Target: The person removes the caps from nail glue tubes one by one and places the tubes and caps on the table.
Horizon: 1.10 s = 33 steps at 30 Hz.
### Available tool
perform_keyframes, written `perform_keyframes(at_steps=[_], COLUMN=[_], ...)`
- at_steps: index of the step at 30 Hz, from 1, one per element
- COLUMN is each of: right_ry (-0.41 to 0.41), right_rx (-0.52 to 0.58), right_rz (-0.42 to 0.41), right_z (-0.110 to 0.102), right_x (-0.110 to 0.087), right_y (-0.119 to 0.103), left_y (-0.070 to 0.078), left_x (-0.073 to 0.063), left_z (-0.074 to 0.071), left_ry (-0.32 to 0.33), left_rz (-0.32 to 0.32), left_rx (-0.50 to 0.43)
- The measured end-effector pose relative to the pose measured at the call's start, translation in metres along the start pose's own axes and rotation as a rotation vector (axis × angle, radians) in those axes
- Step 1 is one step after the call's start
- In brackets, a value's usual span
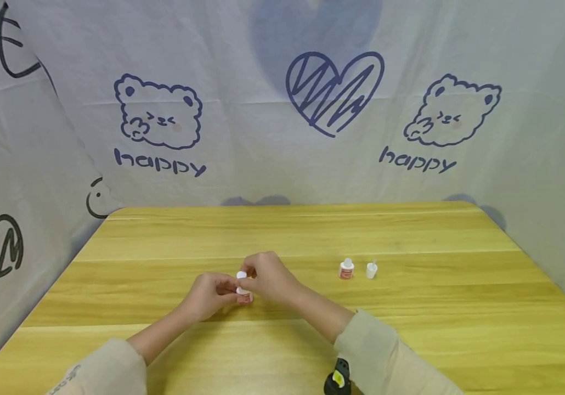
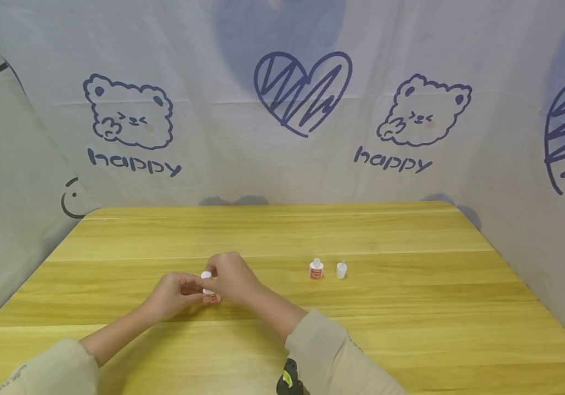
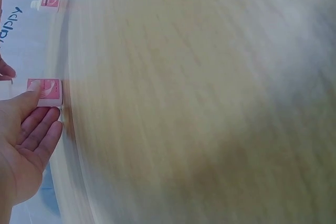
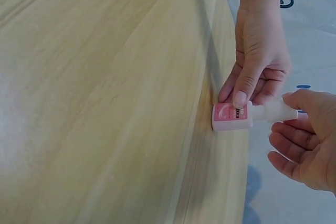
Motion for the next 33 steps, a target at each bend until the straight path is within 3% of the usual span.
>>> perform_keyframes(at_steps=[22,33], right_ry=[-0.025,-0.024], right_rx=[0.008,0.001], right_rz=[-0.018,-0.023], right_z=[-0.008,-0.0106], right_x=[-0.0006,-0.0058], right_y=[-0.0043,-0.0028], left_y=[0.0001,0.0031], left_x=[-0.003,-0.0031], left_z=[-0.0024,-0.0008], left_ry=[0.013,0.006], left_rz=[0.016,0.013], left_rx=[0.017,-0.033])
Point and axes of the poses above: each hand's wrist, its own x-axis towards the middle knuckle, its own z-axis out of the palm, y = z × x, the point moved 1 cm from there along x, towards the middle knuckle, and after that the axes turned 1 degree about -y, right-handed, at the moved point
